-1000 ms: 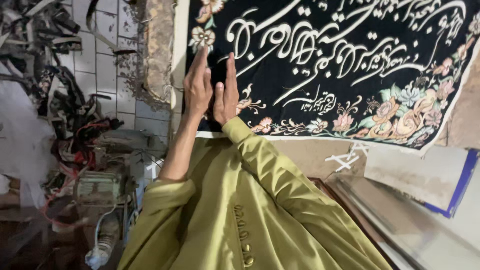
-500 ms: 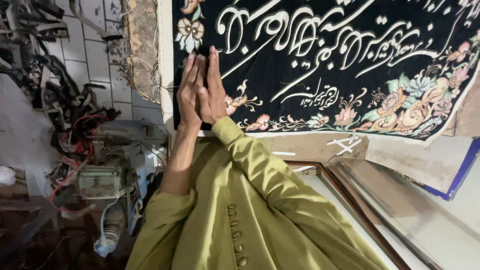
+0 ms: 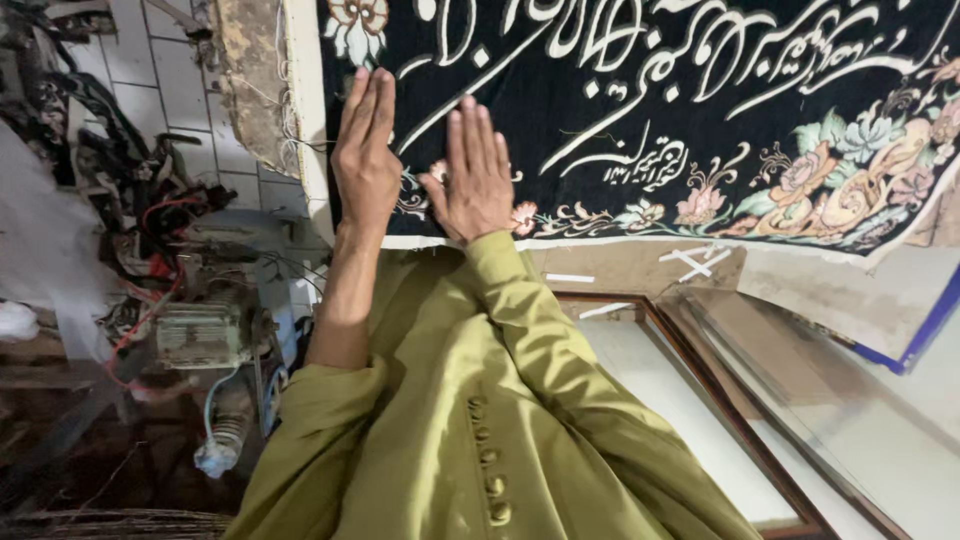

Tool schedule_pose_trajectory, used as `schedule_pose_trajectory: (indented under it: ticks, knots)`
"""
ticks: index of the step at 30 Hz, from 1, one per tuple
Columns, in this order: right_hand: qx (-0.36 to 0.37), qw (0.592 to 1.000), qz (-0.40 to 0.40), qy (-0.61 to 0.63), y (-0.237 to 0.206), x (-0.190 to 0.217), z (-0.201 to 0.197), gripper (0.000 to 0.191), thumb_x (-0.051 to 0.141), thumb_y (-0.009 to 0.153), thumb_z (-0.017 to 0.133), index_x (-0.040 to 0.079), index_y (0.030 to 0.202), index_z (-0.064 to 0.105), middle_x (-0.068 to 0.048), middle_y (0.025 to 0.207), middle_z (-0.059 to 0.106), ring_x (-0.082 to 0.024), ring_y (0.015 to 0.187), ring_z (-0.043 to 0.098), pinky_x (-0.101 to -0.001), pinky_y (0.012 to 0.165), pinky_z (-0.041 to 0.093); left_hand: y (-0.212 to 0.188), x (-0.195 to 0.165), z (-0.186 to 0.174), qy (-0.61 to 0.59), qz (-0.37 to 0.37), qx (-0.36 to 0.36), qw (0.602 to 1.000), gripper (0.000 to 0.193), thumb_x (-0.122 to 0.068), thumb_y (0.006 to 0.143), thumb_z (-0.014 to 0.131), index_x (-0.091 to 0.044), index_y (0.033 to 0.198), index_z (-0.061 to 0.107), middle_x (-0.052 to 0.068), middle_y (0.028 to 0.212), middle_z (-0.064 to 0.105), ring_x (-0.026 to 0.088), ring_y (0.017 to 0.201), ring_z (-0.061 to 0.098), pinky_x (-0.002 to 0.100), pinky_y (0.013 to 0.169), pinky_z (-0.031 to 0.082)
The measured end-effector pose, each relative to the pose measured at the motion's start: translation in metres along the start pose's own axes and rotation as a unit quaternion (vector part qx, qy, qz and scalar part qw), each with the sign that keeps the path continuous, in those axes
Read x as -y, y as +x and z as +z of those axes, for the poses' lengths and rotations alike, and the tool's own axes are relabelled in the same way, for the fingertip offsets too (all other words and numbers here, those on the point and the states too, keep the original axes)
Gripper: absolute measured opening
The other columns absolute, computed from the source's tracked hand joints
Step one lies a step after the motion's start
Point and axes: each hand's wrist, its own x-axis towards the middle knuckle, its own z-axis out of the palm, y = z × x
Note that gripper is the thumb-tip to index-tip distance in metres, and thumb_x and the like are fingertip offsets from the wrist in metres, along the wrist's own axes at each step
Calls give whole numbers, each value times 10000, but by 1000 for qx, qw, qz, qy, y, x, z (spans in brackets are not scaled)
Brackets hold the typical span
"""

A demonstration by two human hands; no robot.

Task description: The person repeatedly smooths a large black textile with white calligraphy and floral patterns on a workbench using both hands. The person moves their hands across the surface, pressing and flattening the material to remove wrinkles and ensure it lies flat.

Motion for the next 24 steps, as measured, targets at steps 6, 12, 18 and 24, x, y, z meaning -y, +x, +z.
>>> schedule_pose_trajectory:
  ticks: [6, 12, 18, 24]
  knots:
    - [-46, 998, 35, -1, -26, -28, 1, 856, 554, 1051, 543, 25, 1651, 238, -158, 1734, 189, -317, 1622, 182, -486, 1316, 186, 3, -1, 0, -8, -3, -13, 1000, 634, 247, 968, 513, -49, 1529, 529, 134, 1520, 587, 304, 1490, 480, 383, 1197, 464]
    - [-103, 992, 37, 68, -21, -7, -13, 808, 482, 1079, 501, -26, 1644, 226, -224, 1732, 169, -377, 1625, 154, -513, 1312, 155, 7, 1, -9, -76, -32, -28, 996, 666, 232, 938, 442, -75, 1522, 539, 144, 1511, 601, 326, 1471, 526, 422, 1211, 474]
    - [-53, 996, -66, 5, 49, 42, -6, 669, 391, 1148, 418, 81, 1713, 238, -96, 1805, 194, -239, 1650, 174, -401, 1363, 191, 8, 1, -10, -95, -47, -48, 993, 505, 122, 1046, 561, -49, 1521, 534, 186, 1516, 574, 347, 1457, 520, 449, 1228, 479]
    - [-13, 999, -24, 26, 38, 5, -10, 838, 607, 1064, 434, 56, 1658, 221, -101, 1743, 196, -263, 1629, 165, -456, 1329, 198, 4, 0, -9, -32, -29, -19, 999, 617, 237, 931, 473, 8, 1499, 546, 176, 1485, 606, 358, 1453, 533, 455, 1219, 488]
